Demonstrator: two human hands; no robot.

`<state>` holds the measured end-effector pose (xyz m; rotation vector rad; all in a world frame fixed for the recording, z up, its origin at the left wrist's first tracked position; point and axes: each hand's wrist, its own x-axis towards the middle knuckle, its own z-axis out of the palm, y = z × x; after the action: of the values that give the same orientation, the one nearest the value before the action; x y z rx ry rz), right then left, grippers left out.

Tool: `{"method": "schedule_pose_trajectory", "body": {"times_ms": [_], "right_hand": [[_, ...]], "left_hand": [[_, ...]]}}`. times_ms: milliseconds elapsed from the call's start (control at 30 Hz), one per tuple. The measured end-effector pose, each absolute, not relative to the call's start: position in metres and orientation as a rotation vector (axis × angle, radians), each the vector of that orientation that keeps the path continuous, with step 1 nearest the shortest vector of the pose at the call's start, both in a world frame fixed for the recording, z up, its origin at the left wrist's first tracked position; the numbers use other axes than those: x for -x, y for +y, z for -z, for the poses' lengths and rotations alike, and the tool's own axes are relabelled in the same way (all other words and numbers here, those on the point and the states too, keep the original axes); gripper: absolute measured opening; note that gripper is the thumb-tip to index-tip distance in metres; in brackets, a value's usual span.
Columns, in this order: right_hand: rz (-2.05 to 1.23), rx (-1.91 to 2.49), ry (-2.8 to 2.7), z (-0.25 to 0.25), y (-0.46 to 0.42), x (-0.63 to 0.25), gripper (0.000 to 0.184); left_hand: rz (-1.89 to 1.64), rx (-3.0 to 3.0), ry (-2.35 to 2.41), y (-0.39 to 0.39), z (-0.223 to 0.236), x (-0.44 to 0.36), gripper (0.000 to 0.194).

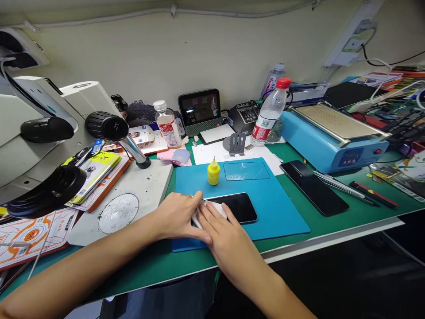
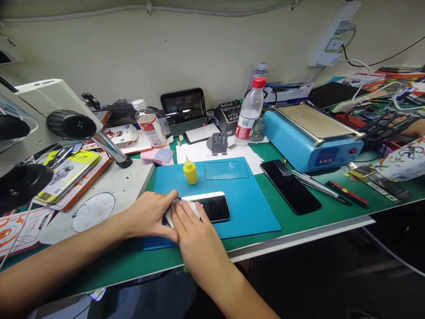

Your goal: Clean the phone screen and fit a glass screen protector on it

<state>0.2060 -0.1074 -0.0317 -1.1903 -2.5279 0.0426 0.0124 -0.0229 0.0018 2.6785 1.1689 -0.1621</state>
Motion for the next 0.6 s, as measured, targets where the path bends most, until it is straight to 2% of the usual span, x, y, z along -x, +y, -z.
{"method": "schedule_pose_trajectory", "body": {"times_ms": [133, 333, 500, 600], "right_hand": [[-0.005, 1.208, -2.562, 0.029, -0.125, -0.224, 0.048], [0.306, 1.387, -2.484, 0.032, -0.124, -0.265, 0.057], [0.114, 1.527, -2.416, 0.031, -0.109, -0.228, 0.068], [-0.050, 1.482, -2.422, 0.027, -0.111, -0.209, 0.060]], "left_hand": [[0.204, -2.669, 1.185, -0.023, -0.003, -0.013, 0.089], [0.194, -2.683, 1.210, -0.024, -0.005, -0.016, 0.096], [0.225, -2.682, 1.200, -0.023, -0.006, -0.014, 0.092], [0.242, -2.688, 1.177, -0.023, -0.004, -0.013, 0.090]]}}
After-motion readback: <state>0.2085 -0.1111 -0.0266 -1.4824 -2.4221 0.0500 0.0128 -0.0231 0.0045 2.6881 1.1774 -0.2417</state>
